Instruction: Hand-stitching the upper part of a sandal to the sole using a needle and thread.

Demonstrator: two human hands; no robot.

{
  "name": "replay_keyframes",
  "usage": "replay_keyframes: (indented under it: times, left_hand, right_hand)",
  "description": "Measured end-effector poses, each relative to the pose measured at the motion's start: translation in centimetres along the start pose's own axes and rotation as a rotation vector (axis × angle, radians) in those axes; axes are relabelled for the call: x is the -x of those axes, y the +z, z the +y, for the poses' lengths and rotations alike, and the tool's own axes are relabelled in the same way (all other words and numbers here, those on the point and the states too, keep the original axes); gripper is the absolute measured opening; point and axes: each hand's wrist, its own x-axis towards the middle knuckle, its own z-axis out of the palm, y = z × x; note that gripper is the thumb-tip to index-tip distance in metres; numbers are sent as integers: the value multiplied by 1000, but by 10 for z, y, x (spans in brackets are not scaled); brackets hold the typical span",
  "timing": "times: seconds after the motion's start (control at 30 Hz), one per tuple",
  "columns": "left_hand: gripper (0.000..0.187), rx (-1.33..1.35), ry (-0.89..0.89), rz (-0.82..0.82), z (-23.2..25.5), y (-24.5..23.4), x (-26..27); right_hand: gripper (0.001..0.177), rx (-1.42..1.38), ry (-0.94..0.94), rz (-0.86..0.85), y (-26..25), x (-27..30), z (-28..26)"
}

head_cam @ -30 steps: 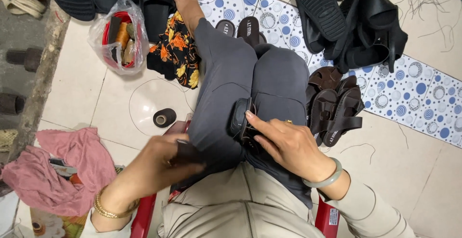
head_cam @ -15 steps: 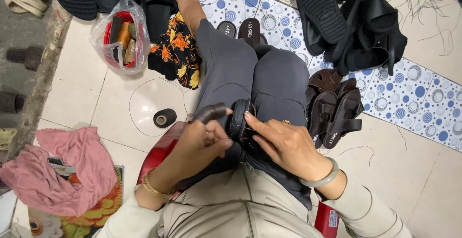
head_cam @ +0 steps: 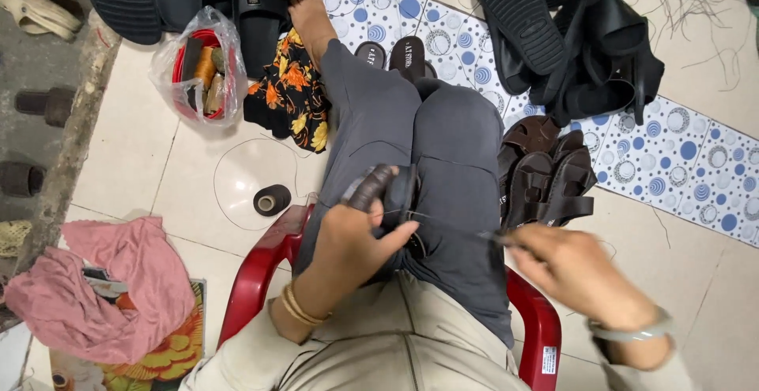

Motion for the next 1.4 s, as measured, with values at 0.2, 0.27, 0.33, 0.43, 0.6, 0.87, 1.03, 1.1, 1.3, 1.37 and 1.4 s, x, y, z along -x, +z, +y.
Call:
replay_keyframes:
  times: [0.2, 0.27, 0.33, 0.43, 0.6, 0.87, 1.03, 1.1, 1.3, 1.37, 1.4]
  left_hand:
    - [11, 423, -99, 57, -23, -62, -10]
    - [18, 133, -113, 119, -30, -80, -14]
    - [47, -3, -168, -10, -21, -74, -18]
    - [86, -161, -97, -163, -4, -44, -14]
    - [67, -103, 85, -203, 14, -21, -12]
    - [83, 3, 38, -213, 1, -7, -12]
    - [82, 49, 22, -237, 3, -6, -11]
    - [83, 33, 17, -248, 3, -4, -9]
    - [84, 145, -11, -252, -4, -2, -7]
    - [86, 152, -2, -236, -5, -1, -7]
    - [86, 153, -3, -233, -5, 0, -7]
  right_hand:
    - [27, -517, -300, 52, 5, -23, -38]
    - [8, -523, -166, 315, 8, -34, -32]
    - [4, -481, -154, 370, 15, -46, -43]
    - [20, -357, -149, 409, 22, -58, -61]
    - [6, -440, -298, 359, 11, -65, -83]
    - [13, -293, -198, 318, 34, -47, -77]
    - [30, -250, -64, 240, 28, -60, -61]
    - [32, -162, -23, 150, 10, -72, -62]
    - [28, -241, -52, -175, -37, -101, -72]
    - [21, -151, -80, -160, -34, -102, -79]
    - [21, -149, -81, -161, -19, -96, -78]
